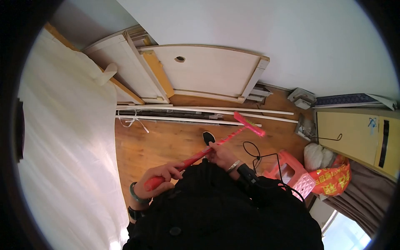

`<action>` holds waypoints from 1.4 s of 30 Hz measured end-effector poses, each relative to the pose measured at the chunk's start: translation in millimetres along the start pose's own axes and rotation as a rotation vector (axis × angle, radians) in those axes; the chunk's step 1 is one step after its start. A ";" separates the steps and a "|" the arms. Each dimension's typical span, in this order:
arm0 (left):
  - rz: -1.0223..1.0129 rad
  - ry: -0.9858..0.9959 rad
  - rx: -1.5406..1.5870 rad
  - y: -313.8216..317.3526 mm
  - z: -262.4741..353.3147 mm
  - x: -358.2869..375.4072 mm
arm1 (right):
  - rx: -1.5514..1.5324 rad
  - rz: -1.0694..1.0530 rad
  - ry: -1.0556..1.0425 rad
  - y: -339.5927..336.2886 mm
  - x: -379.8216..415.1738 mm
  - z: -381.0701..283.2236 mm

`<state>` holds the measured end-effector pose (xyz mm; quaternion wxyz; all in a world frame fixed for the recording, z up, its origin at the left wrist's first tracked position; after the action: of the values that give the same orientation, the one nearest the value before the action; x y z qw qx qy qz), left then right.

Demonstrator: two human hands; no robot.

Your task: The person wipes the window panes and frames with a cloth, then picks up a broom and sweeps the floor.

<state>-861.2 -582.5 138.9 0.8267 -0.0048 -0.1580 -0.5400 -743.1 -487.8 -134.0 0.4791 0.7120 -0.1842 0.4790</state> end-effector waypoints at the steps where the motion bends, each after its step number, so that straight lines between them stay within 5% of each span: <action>1: 0.018 -0.004 -0.013 -0.3 3.5 6.6 | 0.000 -0.004 0.002 3.0 0.5 2.1; 21: 0.072 0.122 -0.094 45.0 10.1 93.4 | 0.091 -0.179 0.135 19.7 28.6 66.3; 30: 0.227 0.158 -0.028 85.0 -43.9 159.4 | 0.180 -0.017 0.108 -22.7 34.9 120.9; 36: 0.320 0.150 0.061 108.8 -74.8 180.9 | 0.216 -0.185 0.065 -42.2 23.7 140.0; 42: 0.350 0.207 0.027 133.3 -98.9 180.3 | 0.138 -0.065 0.034 -63.5 6.8 135.5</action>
<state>-650.5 -705.3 114.6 0.9197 0.0345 -0.0760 -0.3837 -625.6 -572.8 -171.5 0.4474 0.7407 -0.1195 0.4867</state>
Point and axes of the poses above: each hand's wrist, its own x-axis away from the middle knuckle, its own y-axis out of the palm, z = x × y, the point moved 9 cm from there along -x, towards the middle knuckle, and after that the axes turned 3 degrees about z, right-handed, at the moved point
